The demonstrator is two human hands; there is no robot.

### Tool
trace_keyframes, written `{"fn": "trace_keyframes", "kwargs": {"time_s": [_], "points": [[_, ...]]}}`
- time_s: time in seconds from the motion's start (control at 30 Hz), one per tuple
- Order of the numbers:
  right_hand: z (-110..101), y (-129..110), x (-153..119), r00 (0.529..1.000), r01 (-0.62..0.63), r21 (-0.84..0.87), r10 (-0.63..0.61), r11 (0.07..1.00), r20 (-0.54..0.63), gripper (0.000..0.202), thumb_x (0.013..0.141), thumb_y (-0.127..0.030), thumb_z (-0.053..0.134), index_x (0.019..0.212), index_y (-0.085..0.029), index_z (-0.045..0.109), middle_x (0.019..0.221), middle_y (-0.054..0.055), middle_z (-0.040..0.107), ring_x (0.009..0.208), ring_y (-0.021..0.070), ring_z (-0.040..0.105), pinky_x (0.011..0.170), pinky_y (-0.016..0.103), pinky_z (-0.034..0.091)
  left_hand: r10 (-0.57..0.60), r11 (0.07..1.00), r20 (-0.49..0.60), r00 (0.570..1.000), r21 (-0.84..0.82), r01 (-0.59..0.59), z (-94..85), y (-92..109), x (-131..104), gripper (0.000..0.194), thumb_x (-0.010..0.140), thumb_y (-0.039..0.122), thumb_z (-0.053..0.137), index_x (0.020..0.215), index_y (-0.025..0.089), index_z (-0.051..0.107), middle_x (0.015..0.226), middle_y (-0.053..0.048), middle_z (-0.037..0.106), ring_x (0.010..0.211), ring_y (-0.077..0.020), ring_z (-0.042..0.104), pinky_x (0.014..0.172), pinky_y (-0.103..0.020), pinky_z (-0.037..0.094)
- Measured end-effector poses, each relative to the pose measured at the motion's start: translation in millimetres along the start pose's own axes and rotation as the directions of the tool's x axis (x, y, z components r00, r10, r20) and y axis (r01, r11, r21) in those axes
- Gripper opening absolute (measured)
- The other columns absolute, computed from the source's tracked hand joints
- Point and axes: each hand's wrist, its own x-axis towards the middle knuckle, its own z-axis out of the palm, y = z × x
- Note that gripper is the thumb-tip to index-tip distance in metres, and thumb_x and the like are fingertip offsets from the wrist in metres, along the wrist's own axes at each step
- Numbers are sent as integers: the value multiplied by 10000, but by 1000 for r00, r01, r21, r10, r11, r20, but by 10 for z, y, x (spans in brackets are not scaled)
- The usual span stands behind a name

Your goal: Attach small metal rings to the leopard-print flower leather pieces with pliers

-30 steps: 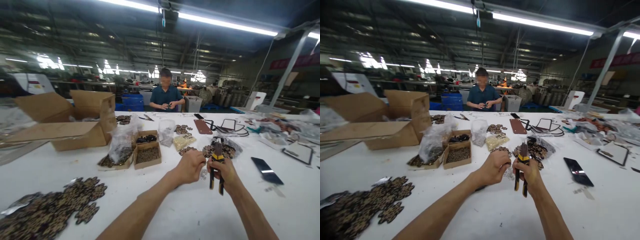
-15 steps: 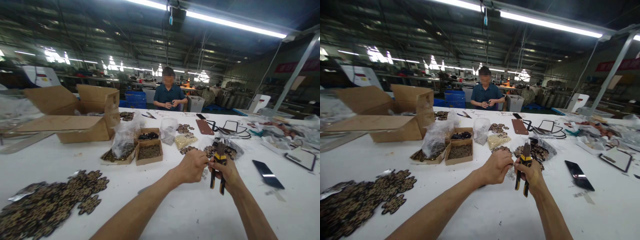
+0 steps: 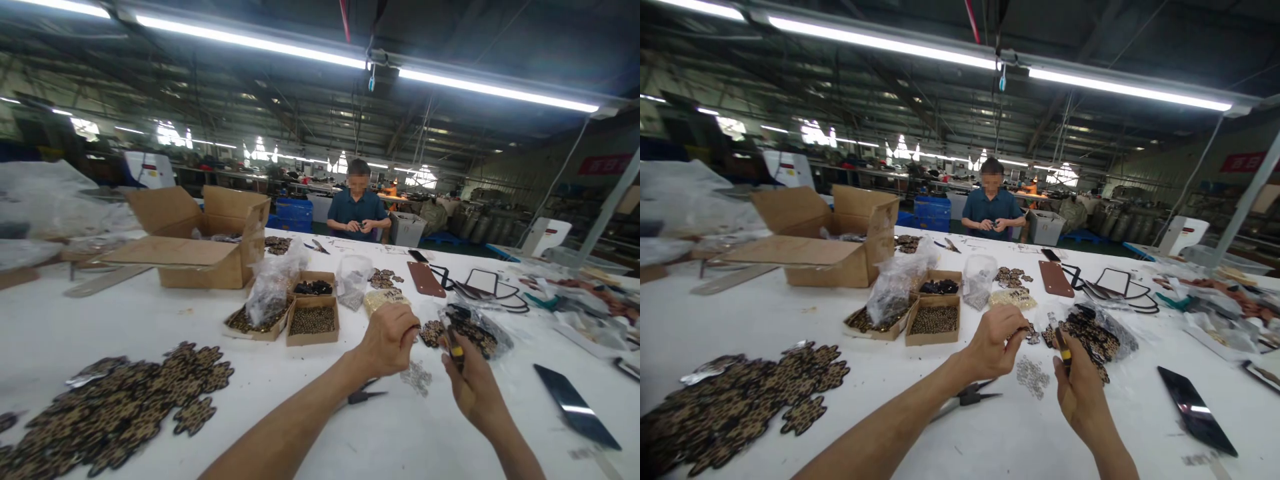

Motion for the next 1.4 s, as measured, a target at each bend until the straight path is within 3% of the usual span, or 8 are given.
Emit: {"fn": "trace_keyframes", "kwargs": {"time_s": [0.1, 0.23, 0.4, 0.77, 0.97, 1.4], "points": [[112, 135, 22, 963, 257, -247, -268, 934, -13, 501, 911, -212, 496, 1406, -145, 462, 1297, 190, 572, 1193, 325, 545, 1013, 572, 463, 8, 1000, -15, 1000, -3, -8, -69, 22, 39, 77, 890, 160, 500, 923, 161, 570, 824, -78, 604, 792, -204, 553, 713, -361, 418], [163, 126, 27, 925, 345, -405, -381, 847, -9, 650, 851, -110, 475, 1489, -129, 356, 1314, 207, 524, 1214, 351, 488, 994, 589, 466, 28, 999, -35, 999, -14, -29, -98, 58, 67, 82, 890, 163, 501, 937, 162, 568, 829, -80, 604, 790, -204, 551, 714, -361, 420], [130, -16, 23, 917, 347, -481, -399, 805, -7, 689, 847, -79, 450, 1517, -121, 298, 1329, 221, 485, 1239, 365, 443, 1004, 606, 445, 29, 999, -66, 997, -24, -31, -92, 84, 78, 68, 881, 161, 509, 923, 164, 562, 825, -81, 602, 778, -205, 545, 711, -364, 418], [78, -89, 22, 918, 307, -520, -392, 797, -60, 582, 859, -96, 460, 1438, -109, 395, 1253, 222, 521, 1195, 365, 466, 967, 591, 456, -20, 996, -91, 996, -89, 12, -25, 149, 52, 65, 869, 162, 525, 922, 171, 562, 817, -78, 604, 771, -205, 549, 720, -368, 430], [76, -81, 12, 902, 320, -522, -423, 791, -86, 577, 867, -99, 448, 1440, -113, 386, 1257, 223, 519, 1200, 365, 468, 967, 596, 452, -11, 998, -150, 989, -69, 0, 0, 197, 41, 70, 876, 169, 514, 933, 172, 555, 837, -92, 613, 798, -214, 552, 735, -381, 438], [44, -76, 31, 902, 321, -513, -422, 796, -89, 569, 836, -70, 458, 1400, -139, 429, 1224, 207, 535, 1183, 362, 475, 963, 596, 463, 0, 1000, -158, 987, -27, -5, 25, 256, 21, 94, 880, 157, 510, 963, 161, 554, 851, -94, 612, 803, -213, 549, 733, -388, 428]]}}
